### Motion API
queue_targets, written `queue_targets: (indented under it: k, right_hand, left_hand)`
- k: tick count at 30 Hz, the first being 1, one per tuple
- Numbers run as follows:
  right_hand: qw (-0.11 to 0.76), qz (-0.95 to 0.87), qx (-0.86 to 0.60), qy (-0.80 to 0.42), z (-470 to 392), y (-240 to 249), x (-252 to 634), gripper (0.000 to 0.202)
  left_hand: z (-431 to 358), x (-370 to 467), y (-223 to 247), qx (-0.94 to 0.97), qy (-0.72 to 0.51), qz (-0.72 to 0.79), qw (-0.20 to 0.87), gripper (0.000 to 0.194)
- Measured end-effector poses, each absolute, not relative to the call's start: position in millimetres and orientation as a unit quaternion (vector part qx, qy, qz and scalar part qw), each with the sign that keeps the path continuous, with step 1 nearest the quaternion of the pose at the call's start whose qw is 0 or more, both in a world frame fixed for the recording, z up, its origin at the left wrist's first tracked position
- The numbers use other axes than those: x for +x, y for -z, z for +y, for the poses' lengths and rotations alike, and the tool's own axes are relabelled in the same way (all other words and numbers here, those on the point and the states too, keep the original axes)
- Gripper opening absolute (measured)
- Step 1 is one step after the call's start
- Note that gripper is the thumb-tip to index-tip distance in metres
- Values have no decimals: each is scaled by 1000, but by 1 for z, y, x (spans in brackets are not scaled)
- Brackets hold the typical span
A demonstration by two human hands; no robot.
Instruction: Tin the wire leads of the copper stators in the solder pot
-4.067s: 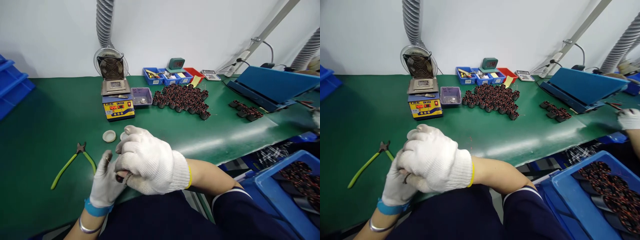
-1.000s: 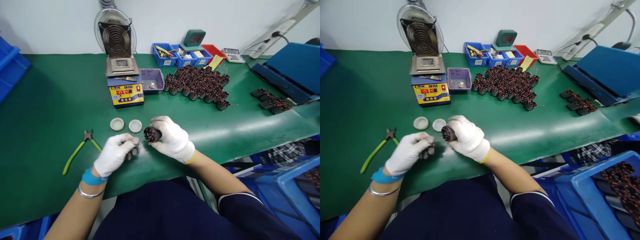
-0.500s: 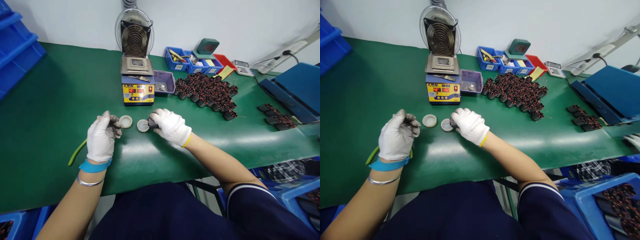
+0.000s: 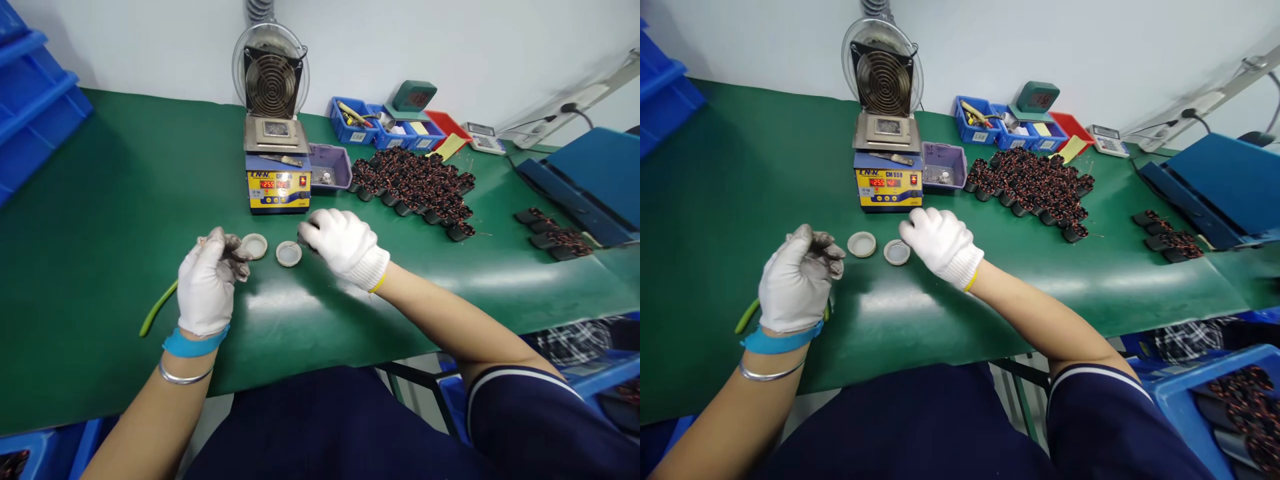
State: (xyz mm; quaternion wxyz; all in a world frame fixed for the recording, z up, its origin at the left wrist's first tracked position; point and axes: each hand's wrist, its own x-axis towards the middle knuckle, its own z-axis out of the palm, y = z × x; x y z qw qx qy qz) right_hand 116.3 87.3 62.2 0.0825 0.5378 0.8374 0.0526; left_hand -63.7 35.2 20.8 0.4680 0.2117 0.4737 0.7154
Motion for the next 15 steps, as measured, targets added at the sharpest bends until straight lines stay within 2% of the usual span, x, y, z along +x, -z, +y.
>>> queue_targets:
  k: [4, 9, 15]
  right_hand:
    - [38, 851, 518, -72, 95, -36, 105, 34]
    - [20, 896, 429, -116, 97, -18, 108, 28]
    - [-1, 907, 380, -180, 131, -57, 114, 28]
  left_hand:
    - [35, -65, -19, 215, -714, 471, 472, 23]
    - [33, -65, -19, 237, -700, 476, 477, 34]
    - [28, -61, -22, 251, -675, 471, 509, 42]
